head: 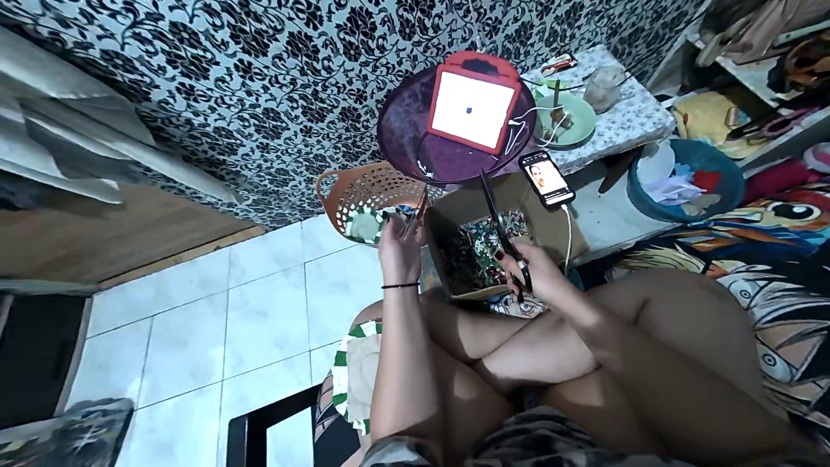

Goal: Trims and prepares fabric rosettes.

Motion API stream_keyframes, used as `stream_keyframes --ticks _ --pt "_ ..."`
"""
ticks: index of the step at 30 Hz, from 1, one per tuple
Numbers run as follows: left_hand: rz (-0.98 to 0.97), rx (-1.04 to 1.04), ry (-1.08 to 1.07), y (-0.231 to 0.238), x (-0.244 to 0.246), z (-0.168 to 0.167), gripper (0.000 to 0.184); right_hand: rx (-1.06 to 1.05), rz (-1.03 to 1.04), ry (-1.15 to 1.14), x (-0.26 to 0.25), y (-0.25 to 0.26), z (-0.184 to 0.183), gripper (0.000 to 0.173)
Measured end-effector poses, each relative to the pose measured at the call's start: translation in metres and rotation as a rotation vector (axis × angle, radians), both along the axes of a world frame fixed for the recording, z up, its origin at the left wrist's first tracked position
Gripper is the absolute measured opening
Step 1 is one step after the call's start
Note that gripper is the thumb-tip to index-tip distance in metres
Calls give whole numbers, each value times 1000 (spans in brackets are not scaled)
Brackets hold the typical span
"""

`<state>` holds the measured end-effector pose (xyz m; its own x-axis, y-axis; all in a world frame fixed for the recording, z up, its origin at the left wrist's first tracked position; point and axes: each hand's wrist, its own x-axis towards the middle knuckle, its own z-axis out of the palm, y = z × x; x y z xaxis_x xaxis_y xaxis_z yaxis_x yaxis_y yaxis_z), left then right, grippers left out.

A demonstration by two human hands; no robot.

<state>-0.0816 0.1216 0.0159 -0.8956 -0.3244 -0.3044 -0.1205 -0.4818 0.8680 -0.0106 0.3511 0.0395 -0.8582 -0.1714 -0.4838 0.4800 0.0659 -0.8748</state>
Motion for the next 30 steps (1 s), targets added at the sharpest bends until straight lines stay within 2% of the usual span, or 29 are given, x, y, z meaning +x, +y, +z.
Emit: stream_keyframes --ticks 2,4,6,9,11,14,16,19,21,23,27,30 --pt "8 -262 195 -8 23 33 48 1 -8 -10 0 0 1 28" --pt "20 -572 393 -29 51 75 54 -6 -8 -25 2 1 2 28" --pt "16 -947 429 -55 76 106 63 -14 -11 -48 1 1 5 29" --pt "-198 -1356 116 -86 110 115 69 -31 23 -43 -1 3 12 28" --pt "-426 -1446 -168 -107 129 98 75 -26 58 -5 0 3 12 26" --pt "-584 -1390 -533 -132 160 65 84 19 114 36 1 3 14 25" --pt "-606 -1268 -663 -143 182 46 87 66 155 27 3 2 14 27" --pt "-583 -1054 -774 -148 202 27 79 78 207 -6 5 0 11 29" --pt "-550 -987 -751 -145 206 22 71 79 242 -30 6 -2 10 33" --pt "-523 -954 -658 -139 205 19 54 80 273 -36 7 -5 9 34" --pt "-342 -671 -469 -112 187 23 18 100 309 -33 10 -6 10 36" --pt "-245 -445 -385 -95 162 23 20 96 303 -37 9 -5 12 38"
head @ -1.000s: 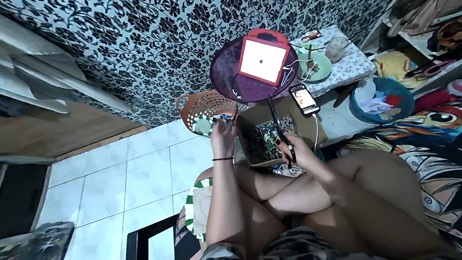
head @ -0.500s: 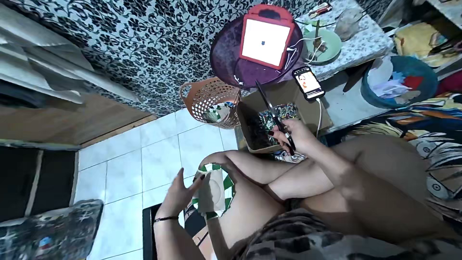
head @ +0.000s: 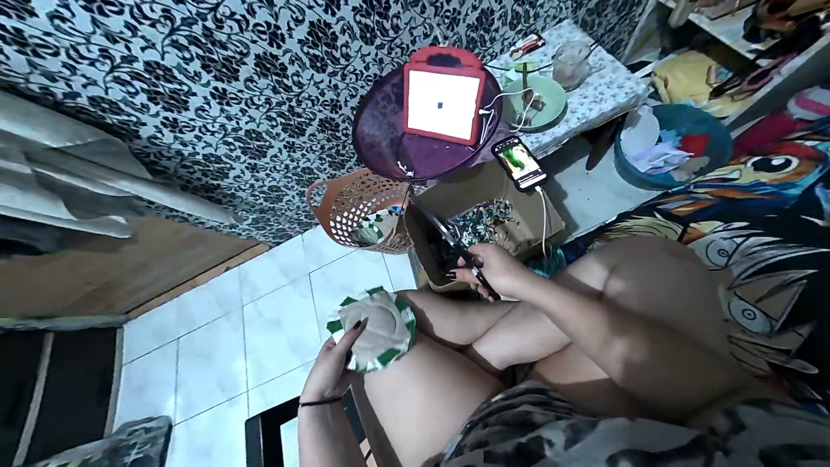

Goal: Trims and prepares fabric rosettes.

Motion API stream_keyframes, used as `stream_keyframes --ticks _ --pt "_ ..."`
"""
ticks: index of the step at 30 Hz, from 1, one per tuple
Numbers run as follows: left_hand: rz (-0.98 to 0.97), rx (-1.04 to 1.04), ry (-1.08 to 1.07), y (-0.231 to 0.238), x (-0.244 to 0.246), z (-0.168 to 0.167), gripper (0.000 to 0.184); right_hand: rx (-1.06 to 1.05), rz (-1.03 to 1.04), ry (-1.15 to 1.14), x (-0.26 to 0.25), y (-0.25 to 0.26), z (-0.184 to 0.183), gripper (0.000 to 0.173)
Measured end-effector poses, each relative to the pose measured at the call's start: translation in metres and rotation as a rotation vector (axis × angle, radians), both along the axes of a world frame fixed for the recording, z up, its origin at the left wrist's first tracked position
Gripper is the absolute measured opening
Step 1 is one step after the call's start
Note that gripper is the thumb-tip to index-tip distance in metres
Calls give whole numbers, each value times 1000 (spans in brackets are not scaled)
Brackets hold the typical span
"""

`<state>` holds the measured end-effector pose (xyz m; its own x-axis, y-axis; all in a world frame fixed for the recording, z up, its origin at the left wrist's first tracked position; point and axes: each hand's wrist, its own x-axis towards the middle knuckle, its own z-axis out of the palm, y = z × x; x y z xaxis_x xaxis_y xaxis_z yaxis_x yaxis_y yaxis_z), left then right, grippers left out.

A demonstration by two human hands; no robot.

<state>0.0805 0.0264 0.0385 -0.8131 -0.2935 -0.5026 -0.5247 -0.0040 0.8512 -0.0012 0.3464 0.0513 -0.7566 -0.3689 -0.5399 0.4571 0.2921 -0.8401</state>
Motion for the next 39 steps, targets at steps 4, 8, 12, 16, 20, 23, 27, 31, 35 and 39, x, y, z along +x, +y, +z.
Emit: stream_keyframes --ticks 4,8,12,16,20,23,27,31,35,39 --pt "197 379 131 26 -48 -14 23 -41 -63 -3 -1 1 2 34" --pt "300 589 283 63 -105 -25 17 -87 -111 29 -1 2 -2 32" --pt "291 727 336 104 -148 -26 18 -139 -191 -2 0 -2 -4 32" --pt "252 889 366 135 -174 -27 22 -239 -380 -33 3 -6 -8 27" --pt "235 1006 465 145 -178 -28 21 -329 -354 -39 3 -3 -17 41" --pt "185 1059 573 140 -171 -24 25 -297 -251 16 8 -10 -23 59" --pt "118 1095 665 133 -162 -25 20 -379 -192 82 13 -25 -27 64" --pt "5 1064 634 134 -149 -26 20 -359 -167 216 9 -26 -35 70" --pt "-156 1192 705 134 -146 -33 34 -300 -247 230 -4 -15 -31 47" --pt "-201 1257 590 136 -143 -30 54 -229 -311 246 -17 -3 -20 37"
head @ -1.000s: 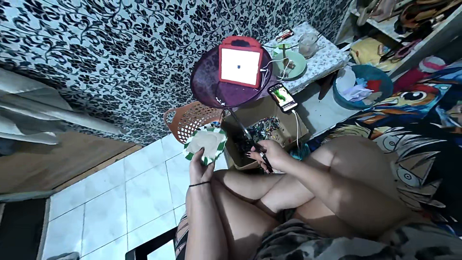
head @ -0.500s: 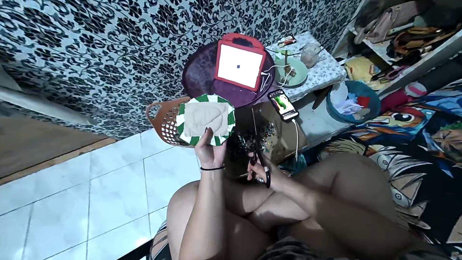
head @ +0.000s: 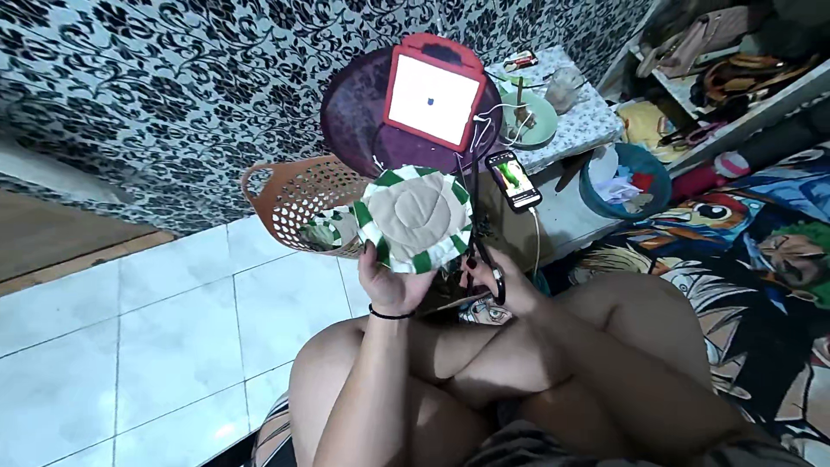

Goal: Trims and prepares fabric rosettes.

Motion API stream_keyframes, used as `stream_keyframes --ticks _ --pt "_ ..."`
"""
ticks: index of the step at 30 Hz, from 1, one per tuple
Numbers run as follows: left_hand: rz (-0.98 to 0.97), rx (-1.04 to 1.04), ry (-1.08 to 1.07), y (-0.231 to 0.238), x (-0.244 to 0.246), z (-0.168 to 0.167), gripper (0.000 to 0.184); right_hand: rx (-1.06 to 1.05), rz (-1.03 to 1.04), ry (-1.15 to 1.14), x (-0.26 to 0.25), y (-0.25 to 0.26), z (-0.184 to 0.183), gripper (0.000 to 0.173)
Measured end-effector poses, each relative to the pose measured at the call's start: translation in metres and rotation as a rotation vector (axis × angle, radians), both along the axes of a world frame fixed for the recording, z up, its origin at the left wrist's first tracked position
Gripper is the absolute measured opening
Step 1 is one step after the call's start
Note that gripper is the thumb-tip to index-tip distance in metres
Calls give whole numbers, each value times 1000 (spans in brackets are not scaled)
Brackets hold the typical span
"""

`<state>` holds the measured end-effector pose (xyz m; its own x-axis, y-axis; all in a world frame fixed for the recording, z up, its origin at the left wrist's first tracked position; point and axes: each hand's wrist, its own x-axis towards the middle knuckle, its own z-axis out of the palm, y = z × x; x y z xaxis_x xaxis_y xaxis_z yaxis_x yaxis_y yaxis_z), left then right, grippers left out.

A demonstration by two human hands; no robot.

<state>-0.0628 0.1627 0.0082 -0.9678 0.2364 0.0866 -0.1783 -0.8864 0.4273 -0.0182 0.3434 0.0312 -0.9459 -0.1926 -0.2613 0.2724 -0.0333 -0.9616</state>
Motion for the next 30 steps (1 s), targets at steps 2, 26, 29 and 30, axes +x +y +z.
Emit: stream_keyframes --ticks 2,26,29,30 --pt "-27 -24 -31 2 1 0 54 36 -11 27 -4 5 0 39" --pt "355 -394 -221 8 -8 12 20 -46 157 109 29 -23 -33 75" --pt "399 -446 -172 14 -6 8 18 -38 146 90 28 -23 -33 73" --pt "409 -442 -156 16 -5 7 17 -36 138 84 28 -23 -33 71"
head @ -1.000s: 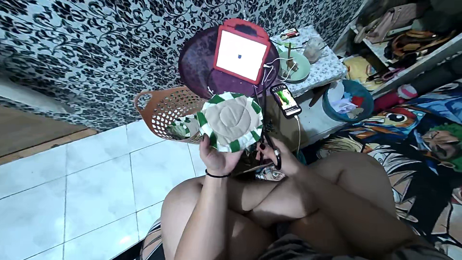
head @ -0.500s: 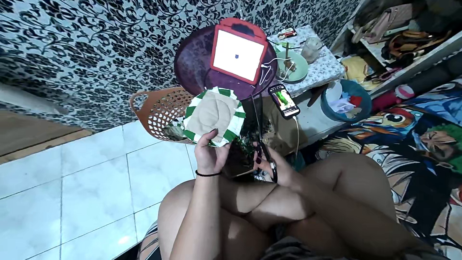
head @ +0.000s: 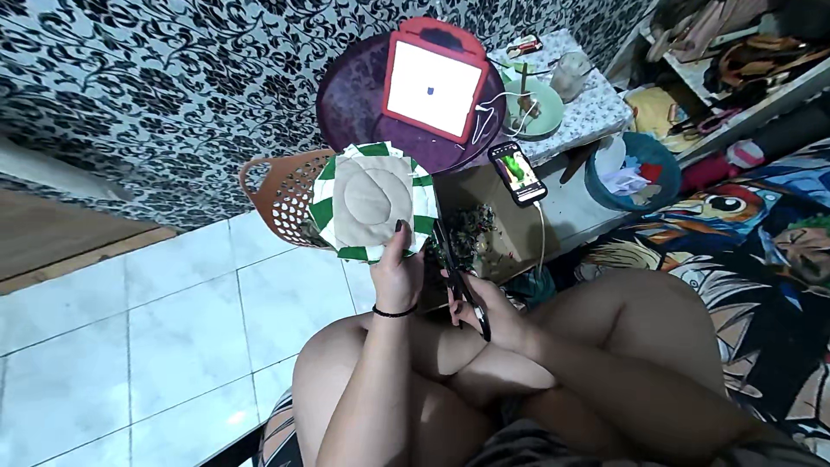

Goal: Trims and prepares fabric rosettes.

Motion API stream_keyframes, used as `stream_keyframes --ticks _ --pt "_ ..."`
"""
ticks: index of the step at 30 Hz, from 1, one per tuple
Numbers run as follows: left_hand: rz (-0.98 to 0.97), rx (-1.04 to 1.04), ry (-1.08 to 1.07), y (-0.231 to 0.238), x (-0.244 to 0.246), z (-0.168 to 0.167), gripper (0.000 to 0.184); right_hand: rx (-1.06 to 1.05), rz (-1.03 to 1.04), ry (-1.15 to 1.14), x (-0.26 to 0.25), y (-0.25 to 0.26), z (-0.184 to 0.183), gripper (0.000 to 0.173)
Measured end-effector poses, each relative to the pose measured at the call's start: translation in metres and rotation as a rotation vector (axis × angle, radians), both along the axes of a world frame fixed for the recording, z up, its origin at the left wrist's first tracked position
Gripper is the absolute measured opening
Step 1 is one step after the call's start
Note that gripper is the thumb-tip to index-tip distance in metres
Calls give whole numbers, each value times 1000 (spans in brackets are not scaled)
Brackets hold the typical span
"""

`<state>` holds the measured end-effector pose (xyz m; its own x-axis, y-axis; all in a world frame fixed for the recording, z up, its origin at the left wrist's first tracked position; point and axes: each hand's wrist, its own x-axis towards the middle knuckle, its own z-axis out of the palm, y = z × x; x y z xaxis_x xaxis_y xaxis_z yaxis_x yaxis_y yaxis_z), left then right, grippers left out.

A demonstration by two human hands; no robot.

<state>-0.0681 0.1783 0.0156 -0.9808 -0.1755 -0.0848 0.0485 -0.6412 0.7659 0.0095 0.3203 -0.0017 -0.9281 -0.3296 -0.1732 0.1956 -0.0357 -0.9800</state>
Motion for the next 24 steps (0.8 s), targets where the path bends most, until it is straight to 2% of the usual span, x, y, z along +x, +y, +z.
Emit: stream_keyframes --ticks 8,15,20,24 --pt "91 -60 68 3 0 -3 16 5 -22 -101 -1 -1 7 57" --pt "186 -203 137 8 3 -8 15 14 22 -70 -2 1 5 63" --pt "198 -195 114 8 3 -9 16 42 -23 -75 -2 -1 8 43" --pt "214 -196 122 10 4 -10 16 37 -36 -30 -3 -3 4 38"
